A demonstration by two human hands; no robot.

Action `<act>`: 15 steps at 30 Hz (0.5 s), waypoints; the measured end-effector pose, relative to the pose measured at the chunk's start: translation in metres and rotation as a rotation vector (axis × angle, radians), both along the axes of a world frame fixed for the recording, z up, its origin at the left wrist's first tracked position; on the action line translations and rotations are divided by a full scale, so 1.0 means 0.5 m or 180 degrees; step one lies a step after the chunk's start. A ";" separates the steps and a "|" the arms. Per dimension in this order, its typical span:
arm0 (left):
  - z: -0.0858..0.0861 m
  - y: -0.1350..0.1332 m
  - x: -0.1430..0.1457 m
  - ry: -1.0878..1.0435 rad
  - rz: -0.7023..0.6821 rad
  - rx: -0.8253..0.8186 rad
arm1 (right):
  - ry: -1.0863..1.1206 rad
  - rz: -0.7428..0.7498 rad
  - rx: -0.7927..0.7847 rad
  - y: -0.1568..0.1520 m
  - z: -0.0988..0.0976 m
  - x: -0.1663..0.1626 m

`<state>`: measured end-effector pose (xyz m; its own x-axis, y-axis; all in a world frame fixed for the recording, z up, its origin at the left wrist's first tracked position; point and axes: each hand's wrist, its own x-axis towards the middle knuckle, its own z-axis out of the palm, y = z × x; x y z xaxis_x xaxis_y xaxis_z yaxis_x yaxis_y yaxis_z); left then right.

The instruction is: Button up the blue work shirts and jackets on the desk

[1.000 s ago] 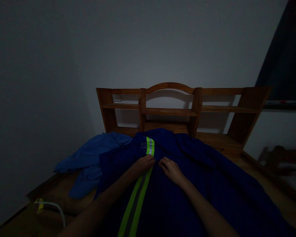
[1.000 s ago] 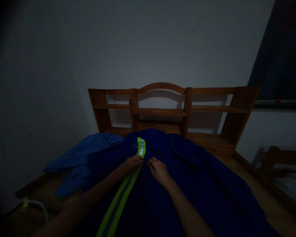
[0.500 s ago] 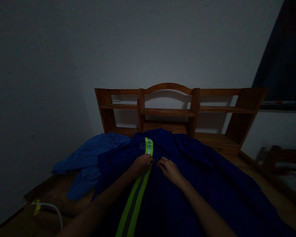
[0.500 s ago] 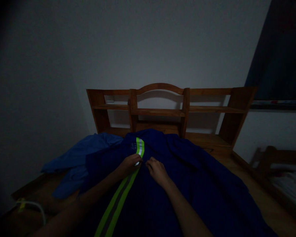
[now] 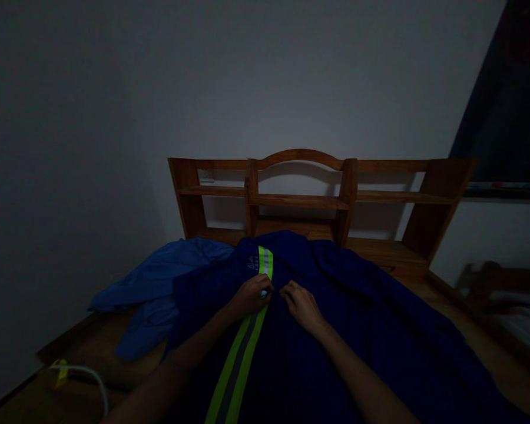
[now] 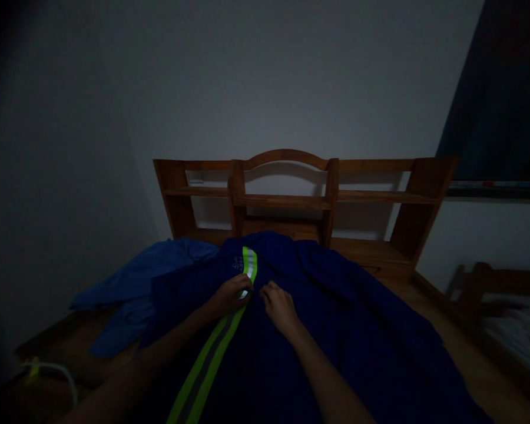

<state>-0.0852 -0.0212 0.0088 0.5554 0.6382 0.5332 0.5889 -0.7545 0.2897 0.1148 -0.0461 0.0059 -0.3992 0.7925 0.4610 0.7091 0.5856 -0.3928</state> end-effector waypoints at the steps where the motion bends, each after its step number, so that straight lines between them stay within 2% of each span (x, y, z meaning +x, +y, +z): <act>1: 0.000 0.000 0.000 -0.0018 -0.0016 -0.0010 | 0.0005 0.0011 0.0011 -0.001 0.000 0.000; 10: -0.023 0.025 -0.008 -0.0135 -0.0120 -0.0105 | -0.0013 0.0119 -0.0044 0.001 0.001 0.007; 15: -0.023 0.026 -0.010 -0.0153 -0.0114 -0.0118 | -0.0036 0.0134 -0.0045 -0.004 0.008 0.006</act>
